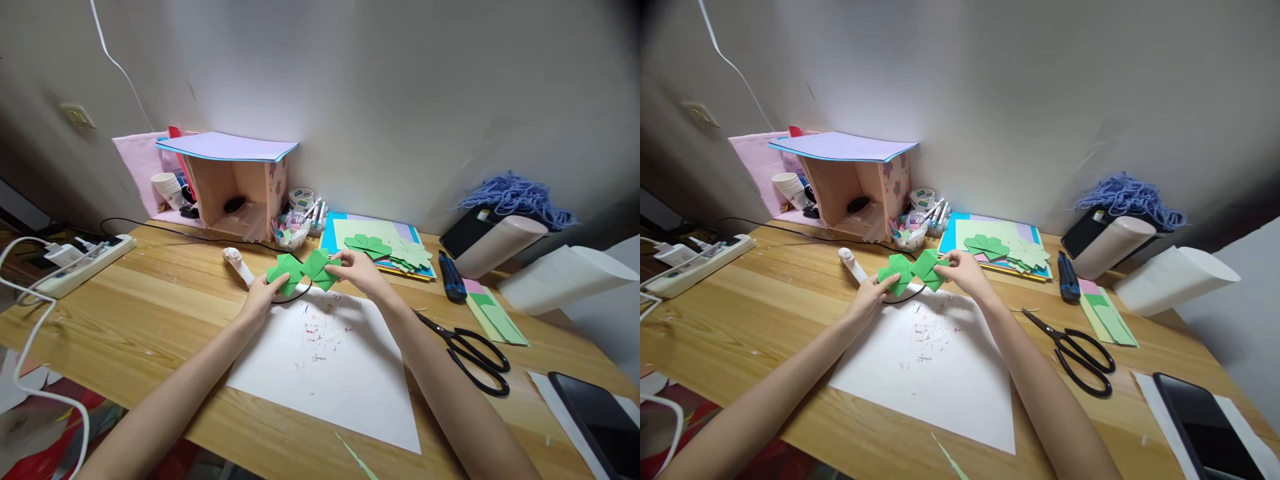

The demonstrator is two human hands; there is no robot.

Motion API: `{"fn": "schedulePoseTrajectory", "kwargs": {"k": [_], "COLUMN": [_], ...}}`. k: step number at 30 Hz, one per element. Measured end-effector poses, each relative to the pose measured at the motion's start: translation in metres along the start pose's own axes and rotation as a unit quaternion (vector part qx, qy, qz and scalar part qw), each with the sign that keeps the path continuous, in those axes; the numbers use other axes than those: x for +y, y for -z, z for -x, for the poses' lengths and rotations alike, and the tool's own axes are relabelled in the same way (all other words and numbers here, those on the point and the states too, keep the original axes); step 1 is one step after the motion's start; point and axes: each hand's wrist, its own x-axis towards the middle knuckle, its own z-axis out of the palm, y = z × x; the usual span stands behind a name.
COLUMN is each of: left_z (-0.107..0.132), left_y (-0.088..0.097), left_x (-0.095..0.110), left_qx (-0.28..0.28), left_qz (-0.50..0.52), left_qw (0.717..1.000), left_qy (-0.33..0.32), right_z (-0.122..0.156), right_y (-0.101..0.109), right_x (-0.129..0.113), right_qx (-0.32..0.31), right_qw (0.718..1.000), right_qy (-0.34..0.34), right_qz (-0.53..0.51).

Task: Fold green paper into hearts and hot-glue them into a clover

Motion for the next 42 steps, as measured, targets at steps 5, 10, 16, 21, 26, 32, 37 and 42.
{"fn": "schedulePoseTrajectory", "kwargs": {"k": [5,10,16,21,26,32,37,42], "left_z": [0.001,0.0,0.001,0.002,0.002,0.001,0.002,0.005], "left_y": [0.0,0.001,0.002,0.002,0.001,0.0,-0.002,-0.005], "left_x": [-0.001,0.001,0.003,0.001,0.002,0.002,0.006,0.012], "left_qx": [-0.038,-0.042,-0.084,-0.095,-0.097,-0.079,-0.046,-0.044], "left_qz": [0.018,0.002,0.012,0.006,0.013,0.033,0.025,0.023], "left_qw": [0.999,0.999,0.996,0.995,0.995,0.996,0.998,0.999], "left_qy": [0.002,-0.005,0.029,0.034,0.03,0.032,0.016,0.012], "right_z": [0.001,0.001,-0.001,-0.001,-0.004,-0.008,-0.007,-0.007], "right_y": [-0.012,-0.011,-0.005,-0.007,-0.011,-0.02,-0.027,-0.028], "right_x": [0.005,0.004,0.007,0.007,0.012,0.023,0.024,0.022], "right_qx": [0.014,0.011,-0.047,-0.035,-0.039,-0.004,0.008,0.036], "right_qw": [1.0,1.0,0.998,0.999,0.998,0.996,0.993,0.992], "right_qy": [0.011,0.011,-0.023,-0.012,0.006,0.018,0.018,0.04], "right_qz": [0.026,0.027,-0.017,-0.005,-0.042,-0.082,-0.116,-0.115]}}
